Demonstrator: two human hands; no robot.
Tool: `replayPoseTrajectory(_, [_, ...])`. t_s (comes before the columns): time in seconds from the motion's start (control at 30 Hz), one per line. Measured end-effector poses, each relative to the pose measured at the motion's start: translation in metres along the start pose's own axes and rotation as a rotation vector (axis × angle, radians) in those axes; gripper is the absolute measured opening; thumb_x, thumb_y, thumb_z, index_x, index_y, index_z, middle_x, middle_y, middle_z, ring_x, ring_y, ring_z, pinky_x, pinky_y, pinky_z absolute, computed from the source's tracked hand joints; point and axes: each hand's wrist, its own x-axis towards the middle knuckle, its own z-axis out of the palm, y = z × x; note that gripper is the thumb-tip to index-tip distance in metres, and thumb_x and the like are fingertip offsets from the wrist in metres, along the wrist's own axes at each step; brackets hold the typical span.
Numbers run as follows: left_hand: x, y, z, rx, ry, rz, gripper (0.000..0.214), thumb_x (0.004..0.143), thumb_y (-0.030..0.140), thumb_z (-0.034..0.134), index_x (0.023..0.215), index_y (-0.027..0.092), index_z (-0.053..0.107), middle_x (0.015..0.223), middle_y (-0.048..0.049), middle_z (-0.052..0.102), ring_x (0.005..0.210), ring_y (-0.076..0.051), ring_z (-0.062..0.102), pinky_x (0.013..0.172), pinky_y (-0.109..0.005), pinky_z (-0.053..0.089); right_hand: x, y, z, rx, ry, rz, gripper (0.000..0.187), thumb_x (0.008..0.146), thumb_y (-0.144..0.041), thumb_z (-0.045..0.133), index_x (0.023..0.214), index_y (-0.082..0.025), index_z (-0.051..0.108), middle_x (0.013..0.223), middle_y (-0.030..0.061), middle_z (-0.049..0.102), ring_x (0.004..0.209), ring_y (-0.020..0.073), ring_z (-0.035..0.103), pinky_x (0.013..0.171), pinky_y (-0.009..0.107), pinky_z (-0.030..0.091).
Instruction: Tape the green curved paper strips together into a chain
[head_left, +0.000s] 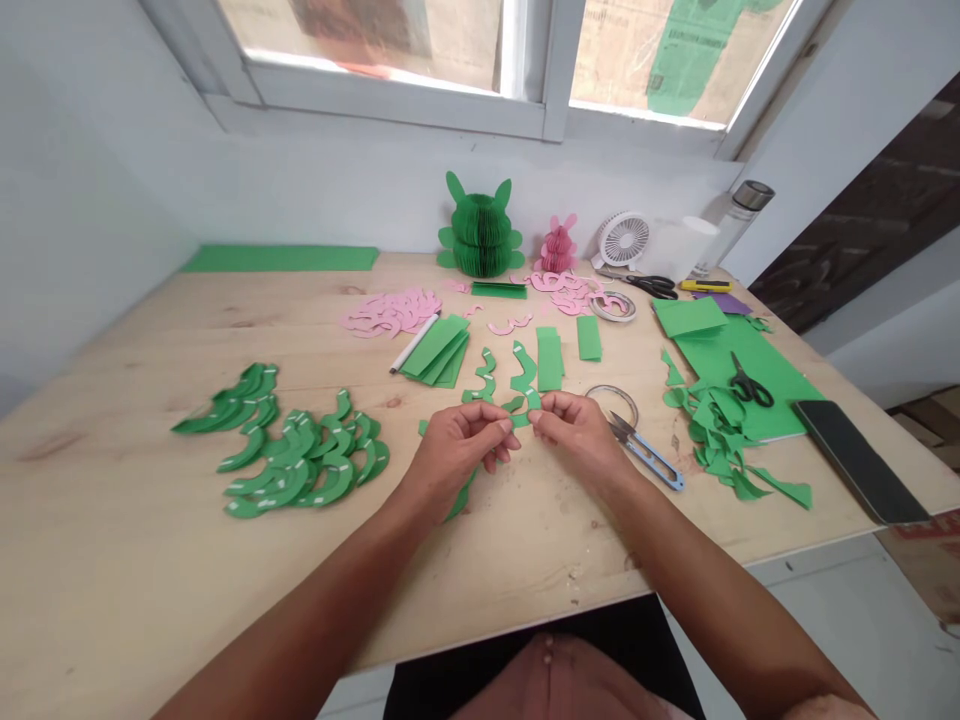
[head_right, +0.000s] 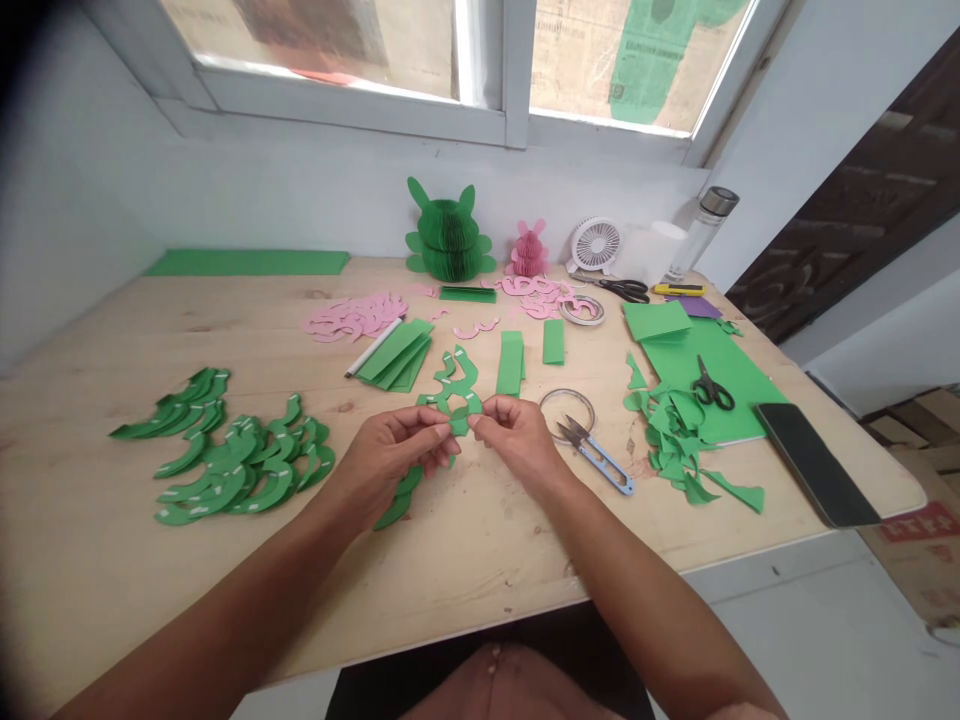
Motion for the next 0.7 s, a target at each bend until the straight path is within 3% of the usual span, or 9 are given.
replayPoseTrajectory(0.23, [0.0, 0.0, -0.001, -0.013, -0.014, -0.017, 0.016, 0.065, 0.029, 0.068, 0.066, 0.015, 0.061, 0.06, -0.0044, 0.067, 0.048, -0.012, 0.055, 0.044, -0.022, 0.04, -0.001, -0.005, 0.001, -0.001, 0.01, 0.011, 0.031, 0.068, -0.04, 0.067, 0.056, -0.018, 0.048, 0.05, -0.0068, 0.041, 0.047, 0.0069, 0.033, 0.048, 0.023, 0.023])
replayPoseTrajectory(0.33, [0.0, 0.0, 0.0, -0.007, 0.015, -0.01, 0.017, 0.065, 0.03, 0.069, 0.068, 0.015, 0.06, 0.06, -0.0046, 0.067, 0.048, -0.012, 0.055, 0.043, -0.022, 0.04, -0.002, -0.008, 0.001, -0.029, 0.03, 0.006, 0.026, 0.069, -0.04, 0.065, 0.061, -0.018, 0.053, 0.054, -0.0053, 0.047, 0.05, 0.0078, 0.038, 0.05, 0.023, 0.029])
replayPoseTrajectory(0.47, [0.001, 0.0, 0.0, -0.027, 0.062, 0.003, 0.02, 0.064, 0.031, 0.069, 0.07, 0.015, 0.059, 0.059, -0.0041, 0.067, 0.047, -0.013, 0.055, 0.044, -0.023, 0.04, -0.001, -0.01, 0.0, -0.037, 0.108, -0.007, 0.019, 0.07, -0.036, 0.062, 0.069, -0.018, 0.059, 0.06, -0.0028, 0.055, 0.053, 0.0089, 0.044, 0.053, 0.023, 0.034])
replayPoseTrajectory(0.7, [0.0, 0.0, 0.0, -0.039, 0.072, 0.003, 0.018, 0.065, 0.029, 0.068, 0.071, 0.015, 0.058, 0.059, -0.0036, 0.066, 0.047, -0.012, 0.056, 0.044, -0.023, 0.041, 0.005, -0.007, -0.009, -0.009, 0.255, -0.066, 0.015, 0.068, -0.033, 0.063, 0.068, -0.019, 0.057, 0.058, -0.0031, 0.054, 0.051, 0.0093, 0.044, 0.051, 0.024, 0.034])
